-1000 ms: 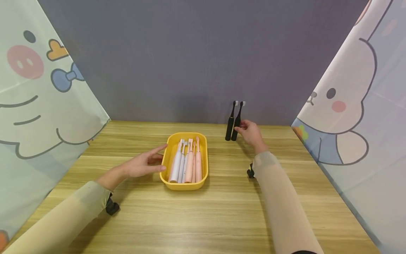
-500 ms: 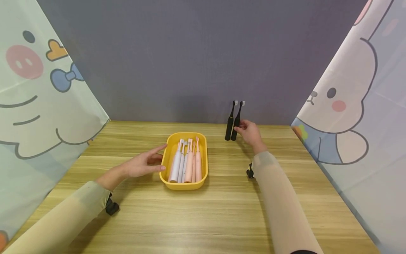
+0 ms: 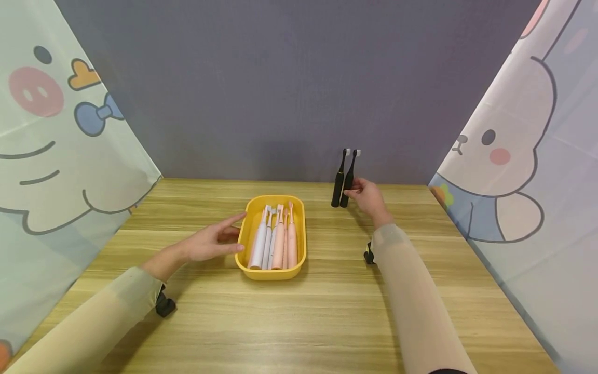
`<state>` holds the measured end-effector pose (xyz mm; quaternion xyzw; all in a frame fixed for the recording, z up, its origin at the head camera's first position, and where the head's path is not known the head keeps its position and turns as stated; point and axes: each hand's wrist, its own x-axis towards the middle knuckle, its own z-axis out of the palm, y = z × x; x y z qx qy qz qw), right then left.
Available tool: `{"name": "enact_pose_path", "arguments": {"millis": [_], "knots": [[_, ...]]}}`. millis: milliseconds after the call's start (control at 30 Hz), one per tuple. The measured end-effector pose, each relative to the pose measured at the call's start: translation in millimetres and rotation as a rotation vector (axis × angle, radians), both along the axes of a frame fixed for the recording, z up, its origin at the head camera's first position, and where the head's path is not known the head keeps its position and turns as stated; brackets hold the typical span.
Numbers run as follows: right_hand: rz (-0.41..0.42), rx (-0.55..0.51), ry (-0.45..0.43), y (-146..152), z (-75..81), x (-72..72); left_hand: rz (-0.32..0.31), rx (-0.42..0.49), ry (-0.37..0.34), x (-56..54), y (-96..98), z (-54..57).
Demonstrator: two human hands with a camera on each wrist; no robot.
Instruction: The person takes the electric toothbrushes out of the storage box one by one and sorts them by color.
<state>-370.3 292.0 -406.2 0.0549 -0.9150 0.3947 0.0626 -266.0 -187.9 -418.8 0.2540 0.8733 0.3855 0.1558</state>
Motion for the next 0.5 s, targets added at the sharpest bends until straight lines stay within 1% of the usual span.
{"name": "enact_pose_path", "arguments": {"millis": [167,267,500], "knots": [[0.014,-0.026,-0.014,2.1,-2.6,-0.4,0.001,-0.003,0.001,0.2,0.2,0.3],[0.013,-0.019,-0.009,4.2,-3.2,0.7,0.002,-0.008,0.004,0.6,0.4,1.0],[0.021,-0.015,-0.017,16.6,-5.2,8.9,0.005,-0.015,0.003,1.6,-0.2,1.5]]}}
